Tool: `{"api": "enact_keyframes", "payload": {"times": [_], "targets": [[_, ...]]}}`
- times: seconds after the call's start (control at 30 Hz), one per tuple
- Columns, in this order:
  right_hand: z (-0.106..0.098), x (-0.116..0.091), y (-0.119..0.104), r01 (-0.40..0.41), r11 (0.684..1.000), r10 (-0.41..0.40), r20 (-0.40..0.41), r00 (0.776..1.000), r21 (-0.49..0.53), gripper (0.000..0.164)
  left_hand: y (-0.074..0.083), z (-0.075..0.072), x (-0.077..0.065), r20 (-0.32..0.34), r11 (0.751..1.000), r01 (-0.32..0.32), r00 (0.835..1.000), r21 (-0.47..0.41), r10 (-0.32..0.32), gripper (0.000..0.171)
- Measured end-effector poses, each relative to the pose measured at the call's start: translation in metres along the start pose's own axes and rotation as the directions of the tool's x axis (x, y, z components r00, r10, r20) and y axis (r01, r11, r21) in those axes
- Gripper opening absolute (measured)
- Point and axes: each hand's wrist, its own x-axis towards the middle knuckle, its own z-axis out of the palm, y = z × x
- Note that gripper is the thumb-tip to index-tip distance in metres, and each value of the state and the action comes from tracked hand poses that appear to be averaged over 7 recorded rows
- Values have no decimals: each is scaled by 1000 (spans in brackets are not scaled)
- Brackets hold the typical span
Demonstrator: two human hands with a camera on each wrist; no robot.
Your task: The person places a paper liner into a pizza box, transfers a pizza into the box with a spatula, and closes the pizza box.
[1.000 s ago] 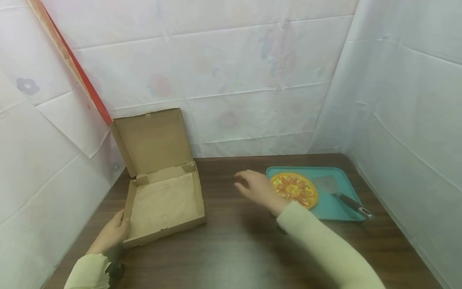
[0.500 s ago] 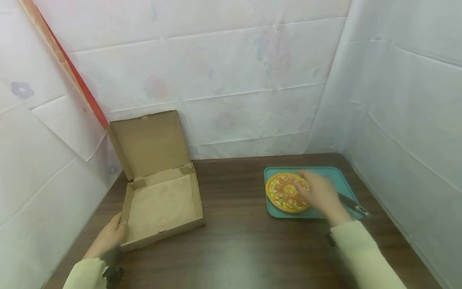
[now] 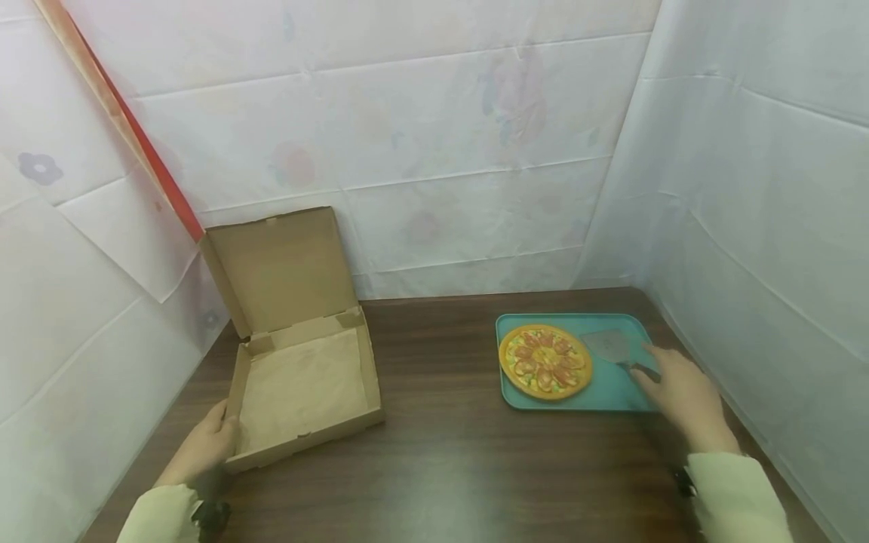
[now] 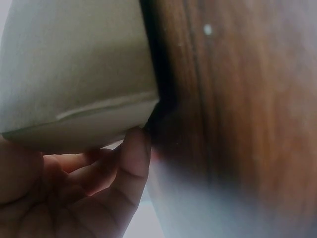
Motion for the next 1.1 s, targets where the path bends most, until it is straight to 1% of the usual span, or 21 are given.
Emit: {"api": "enact_keyframes", "payload": {"times": [0.13,0.23,0.33,0.57,0.73,0.87,1.03,1.1], "targets": [[0,-3,13,-21,999,24,76,997,-40,63,0,0,-1,1,1000,10,1000,8,-10,53],[-1,-6,17,-33,998,38,109,993,-48,63,-1,0,-1,-10,1000,6,1000,3,-6,53],[-1,-9,20,-41,998,45,118,992,-41,61,-2,1,-2,-25,1000,-5,1000,-16,4,50],[0,-12,26,-71,997,75,125,989,-37,57,-2,1,-3,-25,999,-4,1000,-40,3,47],[2,-14,31,-93,995,96,129,987,-30,55,0,0,-2,-18,999,3,1000,-37,-4,48],[4,-15,33,-109,994,111,128,986,-23,54,1,0,-2,-15,1000,-4,1000,-23,3,52],[5,-14,35,-124,992,124,136,983,-3,59,1,-2,-1,-14,1000,-10,1000,-9,10,52],[6,-14,35,-129,992,126,140,982,10,59,2,-3,0,-18,1000,-23,1000,0,23,53]]}}
